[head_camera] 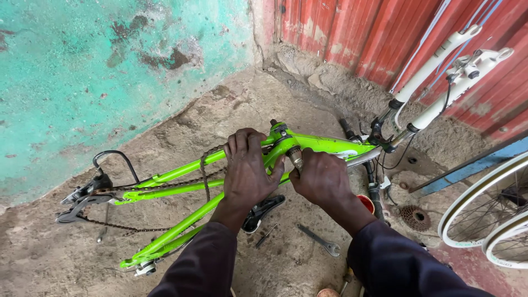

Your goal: Repairing a bicycle frame by manipulating the bottom bracket with a socket tool and wrench

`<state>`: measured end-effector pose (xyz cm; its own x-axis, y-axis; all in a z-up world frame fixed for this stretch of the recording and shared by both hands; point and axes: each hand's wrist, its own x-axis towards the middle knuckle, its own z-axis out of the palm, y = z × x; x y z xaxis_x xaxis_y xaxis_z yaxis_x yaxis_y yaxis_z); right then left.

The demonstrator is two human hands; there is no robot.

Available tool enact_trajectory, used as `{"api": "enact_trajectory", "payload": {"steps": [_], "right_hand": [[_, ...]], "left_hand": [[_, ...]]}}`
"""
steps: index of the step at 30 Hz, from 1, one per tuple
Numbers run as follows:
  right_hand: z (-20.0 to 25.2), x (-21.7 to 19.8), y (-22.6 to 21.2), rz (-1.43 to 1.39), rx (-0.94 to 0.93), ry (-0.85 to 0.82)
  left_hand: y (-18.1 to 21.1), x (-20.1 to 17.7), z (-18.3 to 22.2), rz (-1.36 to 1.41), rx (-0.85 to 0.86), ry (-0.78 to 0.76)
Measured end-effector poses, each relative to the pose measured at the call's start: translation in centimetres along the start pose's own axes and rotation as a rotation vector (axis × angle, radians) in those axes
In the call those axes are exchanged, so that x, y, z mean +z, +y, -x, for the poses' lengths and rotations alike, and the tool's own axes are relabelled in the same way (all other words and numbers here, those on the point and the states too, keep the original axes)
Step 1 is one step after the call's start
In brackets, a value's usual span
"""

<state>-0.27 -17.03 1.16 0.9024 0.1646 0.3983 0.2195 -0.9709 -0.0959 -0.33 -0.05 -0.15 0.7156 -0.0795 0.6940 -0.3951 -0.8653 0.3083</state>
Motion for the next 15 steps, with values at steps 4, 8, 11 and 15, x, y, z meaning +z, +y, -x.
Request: {"api": "enact_trajectory", "payload": {"steps": [4,8,11,15], "right_hand": [[-0.1,1.5,0.7,-0.067,-0.008,0.009],[-0.2,1.4,0.9,-0.106,-0.005,-0.086],[-0.4,0.7,2.4,-0.233,-0.032,-0.278],[-0.7,-4.8,3.2,-0.568,-0.079,-0.624]], "left_hand": [[0.1,0.0,0.2,-0.053,0.013,0.016],[0.6,-0.4,0.5,-0.004,0.130,-0.129],[1.8,-0.8,0.5,-0.083,0.130,-0.147],[2.5,-1.7,0.2,-0.043,0.103,-0.173]]}}
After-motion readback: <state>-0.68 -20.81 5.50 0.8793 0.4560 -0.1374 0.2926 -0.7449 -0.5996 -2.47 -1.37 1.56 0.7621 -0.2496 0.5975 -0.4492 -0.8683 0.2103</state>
